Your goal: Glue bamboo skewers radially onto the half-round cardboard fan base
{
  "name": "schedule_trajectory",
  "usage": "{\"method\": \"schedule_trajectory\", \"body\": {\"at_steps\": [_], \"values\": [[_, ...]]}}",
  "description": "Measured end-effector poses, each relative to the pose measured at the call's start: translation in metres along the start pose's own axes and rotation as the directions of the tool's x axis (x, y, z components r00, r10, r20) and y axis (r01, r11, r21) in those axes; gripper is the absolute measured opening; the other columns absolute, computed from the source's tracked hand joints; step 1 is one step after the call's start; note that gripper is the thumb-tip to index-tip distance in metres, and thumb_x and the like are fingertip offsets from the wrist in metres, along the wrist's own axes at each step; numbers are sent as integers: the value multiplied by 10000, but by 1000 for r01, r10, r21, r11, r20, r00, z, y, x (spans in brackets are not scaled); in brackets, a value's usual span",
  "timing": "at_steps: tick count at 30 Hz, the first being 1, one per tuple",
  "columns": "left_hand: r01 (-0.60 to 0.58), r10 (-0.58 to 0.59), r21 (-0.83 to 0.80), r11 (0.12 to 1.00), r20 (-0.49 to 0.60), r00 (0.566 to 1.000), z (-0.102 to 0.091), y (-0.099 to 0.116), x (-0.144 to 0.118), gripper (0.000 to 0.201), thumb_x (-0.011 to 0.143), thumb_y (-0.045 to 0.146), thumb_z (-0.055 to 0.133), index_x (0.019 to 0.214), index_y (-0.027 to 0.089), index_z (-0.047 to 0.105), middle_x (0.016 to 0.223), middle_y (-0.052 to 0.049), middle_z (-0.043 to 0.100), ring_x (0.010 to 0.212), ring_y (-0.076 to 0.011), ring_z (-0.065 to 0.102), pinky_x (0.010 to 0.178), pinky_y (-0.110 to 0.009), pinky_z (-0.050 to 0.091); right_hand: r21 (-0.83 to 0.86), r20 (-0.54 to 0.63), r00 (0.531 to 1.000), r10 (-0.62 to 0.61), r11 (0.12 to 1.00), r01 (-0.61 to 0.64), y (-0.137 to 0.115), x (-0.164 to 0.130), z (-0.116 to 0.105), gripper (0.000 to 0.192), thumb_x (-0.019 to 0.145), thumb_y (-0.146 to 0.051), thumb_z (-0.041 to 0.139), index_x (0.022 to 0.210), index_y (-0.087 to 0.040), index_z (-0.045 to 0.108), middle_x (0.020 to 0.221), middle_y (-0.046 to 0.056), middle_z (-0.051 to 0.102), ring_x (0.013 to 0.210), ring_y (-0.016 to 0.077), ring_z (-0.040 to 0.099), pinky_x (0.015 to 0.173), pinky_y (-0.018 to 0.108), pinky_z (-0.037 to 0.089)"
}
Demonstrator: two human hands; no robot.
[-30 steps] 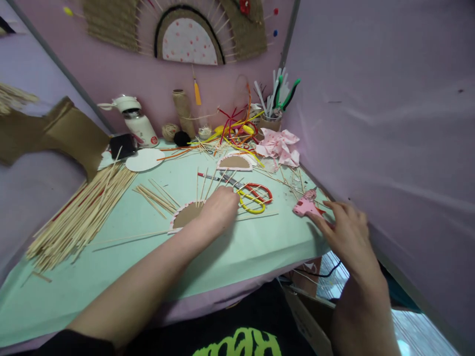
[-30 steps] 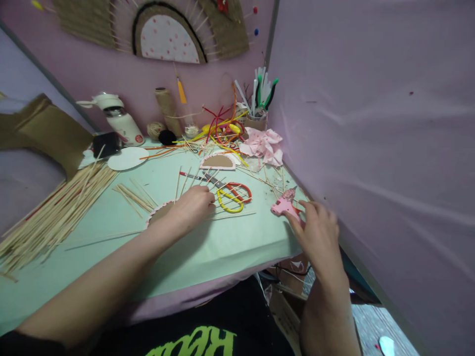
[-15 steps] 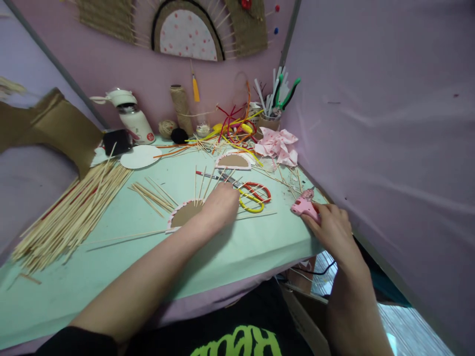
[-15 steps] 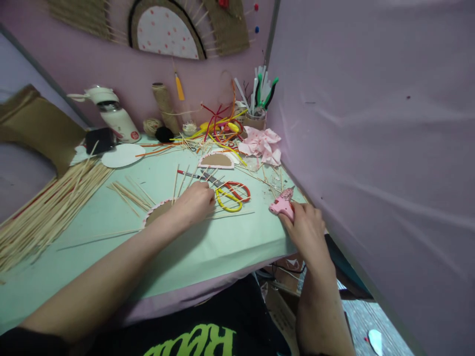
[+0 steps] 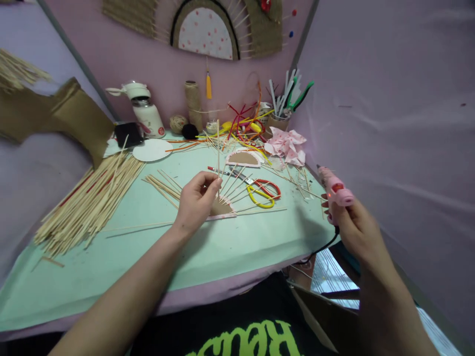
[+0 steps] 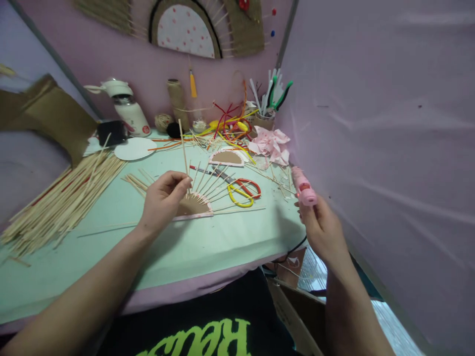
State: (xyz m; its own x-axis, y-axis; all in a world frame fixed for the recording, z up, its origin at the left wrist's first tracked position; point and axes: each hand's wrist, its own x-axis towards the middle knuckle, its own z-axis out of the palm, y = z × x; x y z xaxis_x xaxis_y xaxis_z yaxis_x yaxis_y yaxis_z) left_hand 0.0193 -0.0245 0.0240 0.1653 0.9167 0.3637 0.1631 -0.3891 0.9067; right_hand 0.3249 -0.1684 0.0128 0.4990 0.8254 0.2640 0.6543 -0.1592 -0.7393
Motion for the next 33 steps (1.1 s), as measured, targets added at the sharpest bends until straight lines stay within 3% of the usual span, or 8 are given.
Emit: {"method": "schedule_trajectory", "body": {"at_steps": [3,5,8,11,15,22,33], "values": [[46,-47,-62,997,-15,999,1,-6,-3,223,842,397,637,796,179,622,702,28,582,632,-94,493,603,-216,422,243,90,996,16,969,-37,-24,-13,15,456,939,-598,469,1053,-198,654,943,94,690,736,198,614,650,337,497],[68,-69,-70,995,-12,998,1,-9,-4,222,833,398,642,798,180,629,708,24,591,641,-98,499,605,-216,424,320,217,976,-6,945,-65,-40,-21,29,459,945,-590,459,1041,-195,671,903,76,685,712,177,599,629,308,486],[80,-81,-66,995,-10,997,1,-11,-5,217,825,396,641,789,182,636,704,22,600,635,-102,501,591,-218,419,326,442,896,-28,936,-131,-60,-28,47,456,964,-576,441,991,-188,680,813,49,647,689,155,572,593,270,455],[77,-78,-55,996,-19,997,0,-13,-6,206,823,385,631,776,185,634,691,23,603,625,-105,504,588,-223,419,285,540,840,-55,951,-120,-71,-31,58,452,978,-573,417,951,-194,662,757,21,590,661,143,534,573,256,424],[72,-72,-44,996,-13,997,0,-12,-7,192,829,371,619,779,186,634,697,20,612,636,-109,522,601,-228,428,222,498,862,-91,975,-25,-73,-31,65,426,996,-562,385,914,-213,616,716,-7,536,619,139,482,588,267,392],[77,-78,-47,996,-24,997,1,-13,-8,193,830,369,612,772,185,626,700,22,614,634,-108,521,599,-230,423,93,467,875,-126,991,93,-79,-29,71,412,1006,-527,358,874,-213,590,755,18,597,659,167,513,632,286,358],[54,-55,-44,998,-18,998,0,-17,-7,192,838,362,603,763,186,607,706,27,603,643,-106,509,629,-242,415,12,462,877,-132,990,143,-76,-30,77,430,1003,-535,328,863,-220,585,749,23,613,648,180,518,651,293,357]]}}
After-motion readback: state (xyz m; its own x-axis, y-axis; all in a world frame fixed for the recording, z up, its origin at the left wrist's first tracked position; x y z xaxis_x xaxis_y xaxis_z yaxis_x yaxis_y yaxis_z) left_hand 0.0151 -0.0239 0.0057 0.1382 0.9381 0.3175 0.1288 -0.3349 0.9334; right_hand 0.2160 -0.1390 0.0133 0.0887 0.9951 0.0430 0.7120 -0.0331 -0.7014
